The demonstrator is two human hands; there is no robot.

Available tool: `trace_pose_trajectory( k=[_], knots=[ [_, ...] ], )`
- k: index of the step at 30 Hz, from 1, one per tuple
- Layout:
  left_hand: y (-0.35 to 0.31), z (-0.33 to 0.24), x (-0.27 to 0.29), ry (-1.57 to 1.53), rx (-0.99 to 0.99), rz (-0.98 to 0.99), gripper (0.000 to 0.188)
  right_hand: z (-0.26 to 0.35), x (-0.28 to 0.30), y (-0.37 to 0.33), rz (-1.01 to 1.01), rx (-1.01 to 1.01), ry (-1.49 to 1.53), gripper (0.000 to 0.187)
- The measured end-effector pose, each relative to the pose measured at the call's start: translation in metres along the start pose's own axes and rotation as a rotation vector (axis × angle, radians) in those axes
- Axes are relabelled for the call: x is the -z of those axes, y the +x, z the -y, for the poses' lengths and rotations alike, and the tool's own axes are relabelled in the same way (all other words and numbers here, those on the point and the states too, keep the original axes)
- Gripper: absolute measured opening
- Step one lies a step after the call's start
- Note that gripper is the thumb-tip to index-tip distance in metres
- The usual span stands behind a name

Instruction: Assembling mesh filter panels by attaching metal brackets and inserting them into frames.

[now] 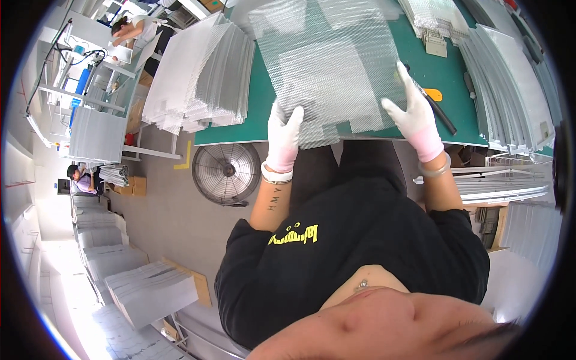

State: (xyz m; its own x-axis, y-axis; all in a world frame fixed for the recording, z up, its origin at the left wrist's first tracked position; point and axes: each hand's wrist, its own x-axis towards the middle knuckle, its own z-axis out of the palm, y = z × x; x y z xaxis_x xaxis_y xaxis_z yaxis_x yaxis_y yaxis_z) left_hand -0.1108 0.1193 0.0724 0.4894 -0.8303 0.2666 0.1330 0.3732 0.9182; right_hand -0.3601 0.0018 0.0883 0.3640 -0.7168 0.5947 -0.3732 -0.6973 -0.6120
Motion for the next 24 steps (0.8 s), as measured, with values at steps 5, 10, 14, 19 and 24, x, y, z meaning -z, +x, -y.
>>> trace_pose_trajectory(
  k=[5, 10, 14, 19, 24],
  knots=[
    [-0.001, 0.023, 0.017, 0.928, -0.315, -0.015, 0.086, -0.009, -0.023, -0.009, 0.156, -0.276, 0.013, 0.085],
    [0.013, 0.038, 0.031, 1.334, -0.152, 0.082, 0.081, -0.027, -0.055, -0.005, 0.202, -0.249, -0.105, 0.084],
    [0.026, 0.05, 0.035, 1.408, -0.036, 0.141, 0.081, -0.035, -0.067, -0.002, 0.269, -0.328, -0.139, 0.085],
    [0.028, 0.067, 0.047, 1.459, 0.01, 0.18, 0.08, -0.051, -0.082, -0.011, 0.318, -0.33, -0.219, 0.075],
    [0.026, 0.065, 0.049, 1.382, 0.008, 0.179, 0.078, -0.05, -0.081, -0.016, 0.311, -0.291, -0.231, 0.062]
  ],
)
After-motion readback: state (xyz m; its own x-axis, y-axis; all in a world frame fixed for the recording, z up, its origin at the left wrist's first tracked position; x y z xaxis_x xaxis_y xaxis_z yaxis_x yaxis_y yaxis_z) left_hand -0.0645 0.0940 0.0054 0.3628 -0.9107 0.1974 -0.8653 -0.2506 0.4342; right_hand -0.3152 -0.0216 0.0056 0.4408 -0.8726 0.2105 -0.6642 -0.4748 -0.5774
